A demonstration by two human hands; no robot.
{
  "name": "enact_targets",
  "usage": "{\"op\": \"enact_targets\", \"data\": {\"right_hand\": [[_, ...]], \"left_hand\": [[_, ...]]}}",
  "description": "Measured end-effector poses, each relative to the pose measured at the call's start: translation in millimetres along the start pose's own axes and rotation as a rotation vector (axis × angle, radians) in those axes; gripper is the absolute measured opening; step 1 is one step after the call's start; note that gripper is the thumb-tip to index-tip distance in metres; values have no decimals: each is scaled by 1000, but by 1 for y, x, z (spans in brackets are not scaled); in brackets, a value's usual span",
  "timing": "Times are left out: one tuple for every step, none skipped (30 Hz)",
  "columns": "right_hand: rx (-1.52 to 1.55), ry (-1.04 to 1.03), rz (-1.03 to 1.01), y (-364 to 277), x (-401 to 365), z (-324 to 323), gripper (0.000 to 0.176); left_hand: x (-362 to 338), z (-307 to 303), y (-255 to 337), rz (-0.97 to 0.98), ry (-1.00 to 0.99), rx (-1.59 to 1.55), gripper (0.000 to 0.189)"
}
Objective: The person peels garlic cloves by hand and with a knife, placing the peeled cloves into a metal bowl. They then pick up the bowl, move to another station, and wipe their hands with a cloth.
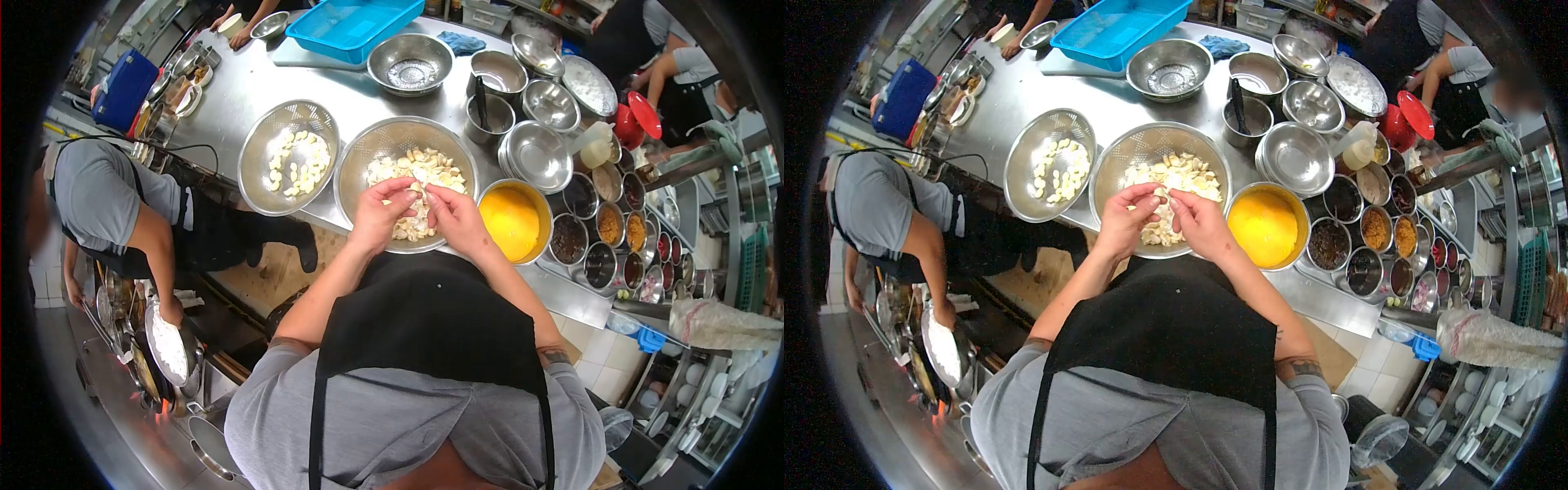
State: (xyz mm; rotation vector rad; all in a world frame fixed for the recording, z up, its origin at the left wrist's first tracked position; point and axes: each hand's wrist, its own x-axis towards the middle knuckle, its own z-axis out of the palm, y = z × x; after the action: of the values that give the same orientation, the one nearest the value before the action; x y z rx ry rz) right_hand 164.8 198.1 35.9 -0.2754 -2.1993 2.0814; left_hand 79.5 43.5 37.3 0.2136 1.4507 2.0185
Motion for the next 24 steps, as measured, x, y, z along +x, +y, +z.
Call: {"op": "enact_targets", "data": {"right_hand": [[25,-3,13,0,0,0,32],[36,-9,21,-1,0,1,33],[47,-15,28,-5,-2,3,33],[57,-20,34,-7,-3,3,33],[21,-7,1,-3,-2,3,33],[-13,6,-31,0,-2,4,34],[-47,19,-62,2,-2,5,34],[-83,38,-75,2,-3,5,35],[-119,58,-88,-7,-5,5,35],[-155,77,-100,-14,-6,5,36],[-199,68,-92,-19,-7,4,36],[-244,58,-83,-22,-7,3,37],[-288,49,-73,-26,-7,2,38],[-316,40,-75,-29,-8,1,37],[-343,31,-77,-32,-8,1,37],[-370,22,-80,-33,-7,1,37],[-339,63,-193,-29,-5,2,36],[-306,104,-306,-23,-2,5,36],[-273,145,-417,-19,0,6,35],[-272,126,-368,-17,-1,5,35],[-271,106,-319,-21,-3,3,34],[-270,86,-270,-24,-5,2,34],[-276,66,-234,-27,-7,1,34],[-282,46,-198,-30,-8,0,34]], "left_hand": [[-1,2,0,-1,9,-5,27],[-1,3,-1,-2,16,-26,27],[0,4,-3,-3,23,-46,27],[1,5,-3,-3,29,-66,26],[1,6,-2,-11,17,-97,26],[0,7,0,-20,7,-128,26],[-1,8,1,-30,-4,-159,26],[-1,8,2,-20,-3,-135,26],[-1,8,2,-10,-3,-111,26],[-1,8,2,-1,-2,-88,26],[-1,7,1,28,-6,-30,27],[0,5,0,56,-11,27,27],[0,4,0,85,-15,84,27],[0,4,0,95,-18,115,27],[-2,5,2,106,-20,146,26],[-3,6,4,117,-22,177,26],[-3,7,4,144,-26,189,26],[-3,10,4,170,-30,200,26],[-3,11,5,196,-34,211,26],[-4,12,6,184,-38,194,26],[-5,13,9,171,-41,176,26],[-5,14,10,159,-44,159,26],[-5,12,10,149,-52,153,27],[-4,10,9,139,-59,148,28]]}}
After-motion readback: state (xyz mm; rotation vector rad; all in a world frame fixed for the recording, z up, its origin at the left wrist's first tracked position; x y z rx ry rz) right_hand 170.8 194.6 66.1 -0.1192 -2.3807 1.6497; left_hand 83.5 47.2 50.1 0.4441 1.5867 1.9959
